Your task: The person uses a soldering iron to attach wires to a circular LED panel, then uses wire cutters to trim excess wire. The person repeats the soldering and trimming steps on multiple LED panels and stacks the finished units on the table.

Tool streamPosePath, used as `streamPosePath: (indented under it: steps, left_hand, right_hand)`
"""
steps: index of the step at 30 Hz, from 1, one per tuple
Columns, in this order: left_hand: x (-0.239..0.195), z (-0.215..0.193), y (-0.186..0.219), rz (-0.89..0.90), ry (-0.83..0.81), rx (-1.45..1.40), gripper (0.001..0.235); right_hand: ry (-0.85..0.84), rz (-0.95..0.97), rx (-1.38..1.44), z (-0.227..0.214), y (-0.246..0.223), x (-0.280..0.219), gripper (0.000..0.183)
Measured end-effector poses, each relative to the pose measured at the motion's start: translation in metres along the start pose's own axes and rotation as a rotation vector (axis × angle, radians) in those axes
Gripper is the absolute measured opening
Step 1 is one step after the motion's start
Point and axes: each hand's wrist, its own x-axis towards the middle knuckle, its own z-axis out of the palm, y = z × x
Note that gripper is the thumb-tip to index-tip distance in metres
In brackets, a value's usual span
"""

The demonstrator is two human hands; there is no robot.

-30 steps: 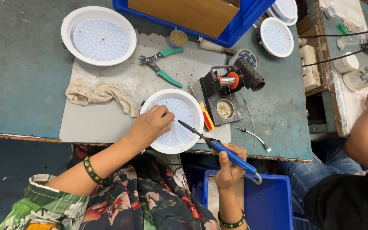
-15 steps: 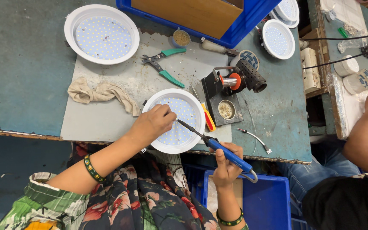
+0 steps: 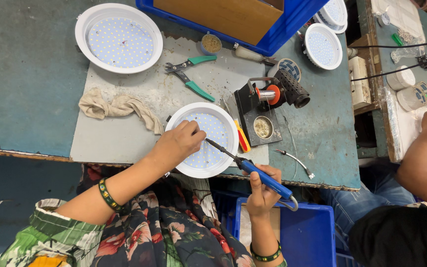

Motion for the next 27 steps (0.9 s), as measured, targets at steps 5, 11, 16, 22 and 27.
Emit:
streamPosePath:
  steps: [5,11,16,22,27]
  left_hand:
    - [0.000,0.001,0.000,-0.006,0.001,0.012,0.024]
    - [0.000,0.003,0.001,-0.025,-0.003,0.016,0.024]
    - [0.000,0.004,0.002,-0.020,-0.010,0.020,0.027]
    - [0.000,0.003,0.002,-0.019,-0.028,0.027,0.028]
    - [0.000,0.002,0.003,-0.010,-0.023,0.021,0.030]
  right_hand:
    - [0.001,0.004,0.004,0.000,0.000,0.000,0.026]
    - [0.001,0.003,-0.011,0.000,0.001,0.000,0.025]
    - [-0.015,-0.024,-0.018,0.004,-0.003,0.000,0.027]
    - [-0.081,-0.121,-0.097,0.012,-0.022,0.005,0.024]
    - [-0.157,-0.373,-0.306,0.014,-0.034,0.013,0.024]
